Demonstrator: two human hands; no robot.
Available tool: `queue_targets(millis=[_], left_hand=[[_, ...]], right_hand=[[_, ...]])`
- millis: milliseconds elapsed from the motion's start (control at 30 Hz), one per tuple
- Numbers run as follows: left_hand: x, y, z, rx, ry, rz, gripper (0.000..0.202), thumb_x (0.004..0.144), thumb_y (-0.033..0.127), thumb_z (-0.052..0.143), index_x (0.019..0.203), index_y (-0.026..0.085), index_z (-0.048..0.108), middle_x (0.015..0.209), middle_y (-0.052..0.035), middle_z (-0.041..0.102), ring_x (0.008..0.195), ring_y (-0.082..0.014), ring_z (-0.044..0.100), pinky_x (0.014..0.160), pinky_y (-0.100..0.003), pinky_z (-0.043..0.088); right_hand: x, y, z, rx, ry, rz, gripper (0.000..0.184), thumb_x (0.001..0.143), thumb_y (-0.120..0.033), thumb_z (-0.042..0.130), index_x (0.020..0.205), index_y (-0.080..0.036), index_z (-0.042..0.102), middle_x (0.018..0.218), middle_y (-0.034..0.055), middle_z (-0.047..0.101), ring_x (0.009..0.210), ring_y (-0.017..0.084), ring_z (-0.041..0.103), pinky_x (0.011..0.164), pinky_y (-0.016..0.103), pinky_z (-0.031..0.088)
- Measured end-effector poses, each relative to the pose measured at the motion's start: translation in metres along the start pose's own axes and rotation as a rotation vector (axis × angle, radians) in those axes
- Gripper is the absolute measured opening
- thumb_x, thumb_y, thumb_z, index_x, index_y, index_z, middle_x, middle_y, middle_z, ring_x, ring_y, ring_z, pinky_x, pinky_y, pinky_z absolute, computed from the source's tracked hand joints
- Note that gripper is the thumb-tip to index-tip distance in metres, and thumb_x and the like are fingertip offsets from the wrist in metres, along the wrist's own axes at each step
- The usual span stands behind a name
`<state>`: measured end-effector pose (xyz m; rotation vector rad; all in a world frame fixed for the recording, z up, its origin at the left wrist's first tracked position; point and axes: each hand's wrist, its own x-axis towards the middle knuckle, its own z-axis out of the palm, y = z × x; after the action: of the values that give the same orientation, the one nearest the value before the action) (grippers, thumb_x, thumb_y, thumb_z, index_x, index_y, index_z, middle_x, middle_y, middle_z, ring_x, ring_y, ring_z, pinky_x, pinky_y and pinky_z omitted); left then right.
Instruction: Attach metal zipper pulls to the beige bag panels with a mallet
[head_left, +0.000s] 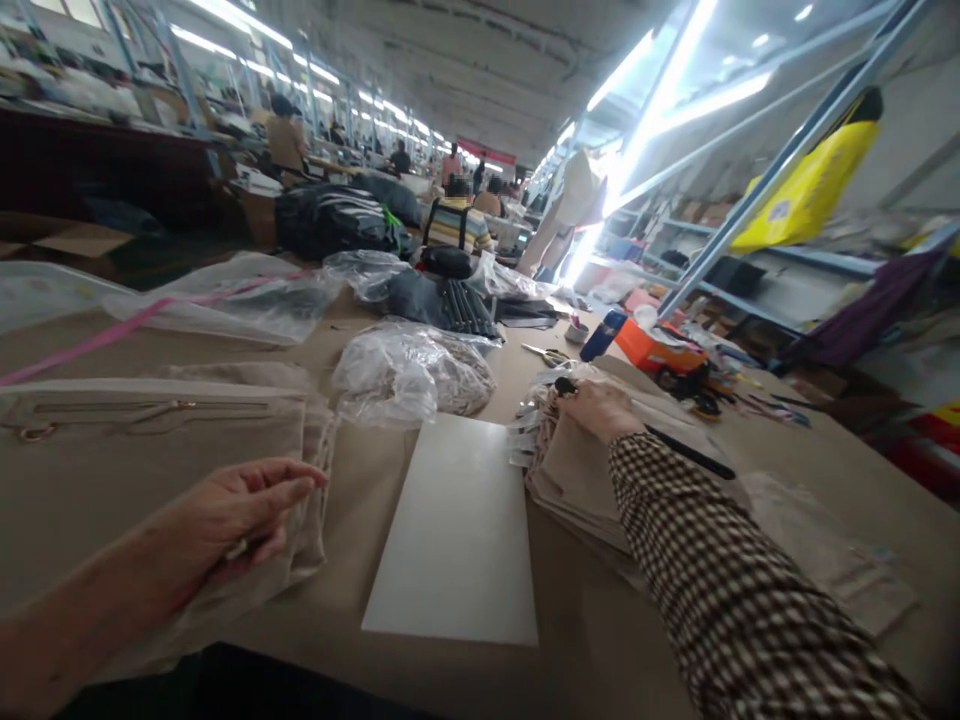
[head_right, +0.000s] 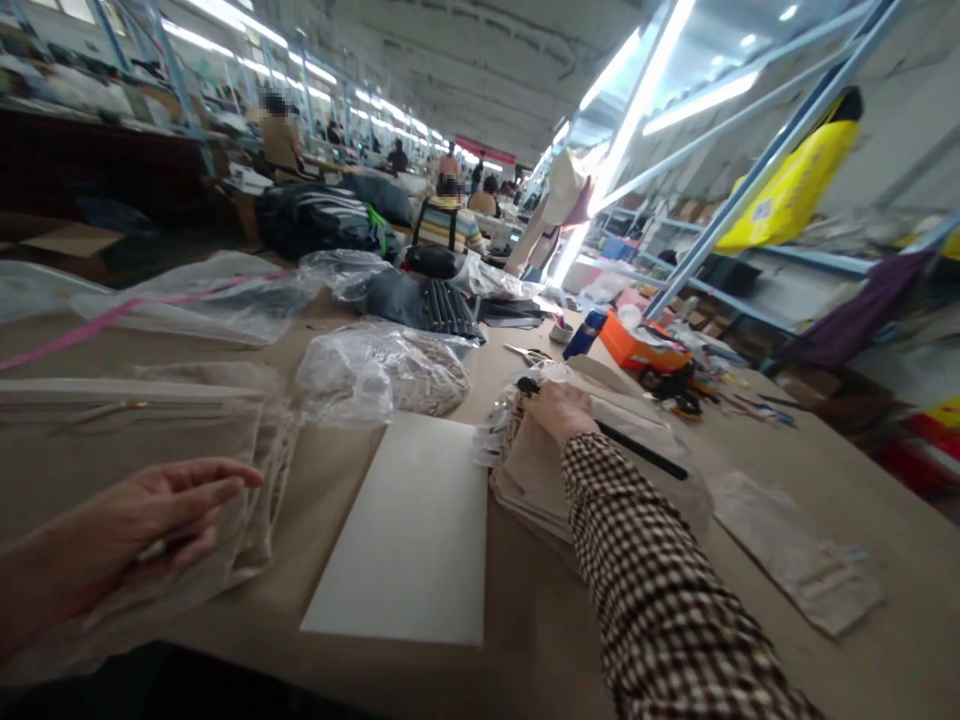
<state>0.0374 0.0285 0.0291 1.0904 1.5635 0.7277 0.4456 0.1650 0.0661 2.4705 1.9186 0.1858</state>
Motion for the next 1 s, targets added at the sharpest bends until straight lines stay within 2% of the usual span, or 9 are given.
queue_targets(millis=[67,167,267,367,433,567,700,833,1000], left_hand=[[0.001,-0.006,0.015,-0.059,-0.157,-0.037,0.069,0.055,0.062,0.065,0.105,0.016,0.055,0.043,0.007,0.044,0.037,-0.0071,0.032,0.036,-0.016,0.02],[0.008,-0.022,0.024,-0.046,-0.235,-0.06,0.074,0.057,0.07,0.063,0.106,0.016,0.051,0.038,0.0076,0.042,0.035,-0.0068,0.027,0.037,-0.016,0.017],[0.009,-0.031,0.03,-0.054,-0.262,-0.068,0.071,0.059,0.072,0.061,0.104,0.018,0.05,0.036,0.0101,0.037,0.035,-0.0072,0.026,0.037,-0.016,0.017],[0.006,-0.035,0.042,-0.072,-0.287,-0.067,0.067,0.06,0.069,0.063,0.102,0.018,0.051,0.039,0.0097,0.037,0.036,-0.0078,0.032,0.037,-0.016,0.019],[0.006,-0.04,0.051,-0.057,-0.31,-0.066,0.068,0.058,0.07,0.063,0.101,0.018,0.053,0.04,0.0085,0.039,0.036,-0.0081,0.034,0.036,-0.016,0.02],[0.01,-0.058,0.062,-0.035,-0.393,-0.078,0.069,0.059,0.073,0.06,0.1,0.018,0.054,0.039,0.0072,0.041,0.031,-0.0073,0.03,0.033,-0.017,0.019],[0.01,-0.068,0.064,-0.115,-0.377,-0.126,0.063,0.06,0.07,0.062,0.098,0.021,0.051,0.035,0.0103,0.034,0.029,-0.007,0.031,0.033,-0.015,0.02],[0.01,-0.064,0.07,-0.155,-0.38,-0.16,0.062,0.057,0.07,0.063,0.092,0.021,0.05,0.033,0.012,0.028,0.028,-0.0072,0.029,0.031,-0.015,0.017],[0.013,-0.059,0.084,-0.165,-0.421,-0.13,0.061,0.055,0.072,0.06,0.085,0.02,0.05,0.031,0.0129,0.024,0.025,-0.0071,0.023,0.028,-0.016,0.014]], right_hand=[[0.005,0.005,0.006,0.026,-0.01,-0.001,0.043,0.082,-0.044,0.051,0.11,-0.017,0.067,0.111,0.0173,0.065,0.104,0.032,0.061,0.087,0.041,0.045],[0.003,0.014,0.006,0.07,-0.008,-0.013,0.04,0.086,-0.04,0.043,0.111,-0.02,0.067,0.111,0.0134,0.066,0.103,0.027,0.061,0.087,0.034,0.045],[-0.002,0.019,0.003,0.101,0.01,-0.013,0.049,0.088,-0.051,0.039,0.111,-0.019,0.067,0.11,0.0135,0.066,0.104,0.027,0.06,0.087,0.033,0.045],[-0.003,0.012,0.005,0.131,0.018,0.026,0.06,0.076,-0.063,0.053,0.114,-0.017,0.064,0.11,0.0169,0.066,0.105,0.032,0.059,0.088,0.04,0.045],[-0.001,0.005,0.01,0.18,0.009,0.042,0.056,0.074,-0.055,0.061,0.114,-0.016,0.063,0.111,0.0184,0.065,0.105,0.032,0.059,0.09,0.041,0.044],[0.006,0.003,0.018,0.296,0.001,0.021,0.032,0.077,-0.034,0.061,0.103,-0.016,0.066,0.107,0.0155,0.067,0.103,0.026,0.061,0.089,0.034,0.044],[-0.004,0.033,0.006,0.469,0.046,0.014,0.025,0.08,-0.03,0.053,0.095,-0.015,0.066,0.085,0.0089,0.068,0.08,0.019,0.062,0.071,0.026,0.046],[-0.013,0.074,-0.011,0.653,0.082,0.055,0.026,0.084,-0.029,0.041,0.094,-0.014,0.06,0.058,0.0006,0.052,0.047,0.011,0.046,0.046,0.023,0.037],[-0.005,0.093,-0.019,0.711,0.129,0.125,0.019,0.079,-0.03,0.048,0.086,-0.015,0.059,0.052,-0.0022,0.045,0.045,0.011,0.043,0.045,0.024,0.034]])
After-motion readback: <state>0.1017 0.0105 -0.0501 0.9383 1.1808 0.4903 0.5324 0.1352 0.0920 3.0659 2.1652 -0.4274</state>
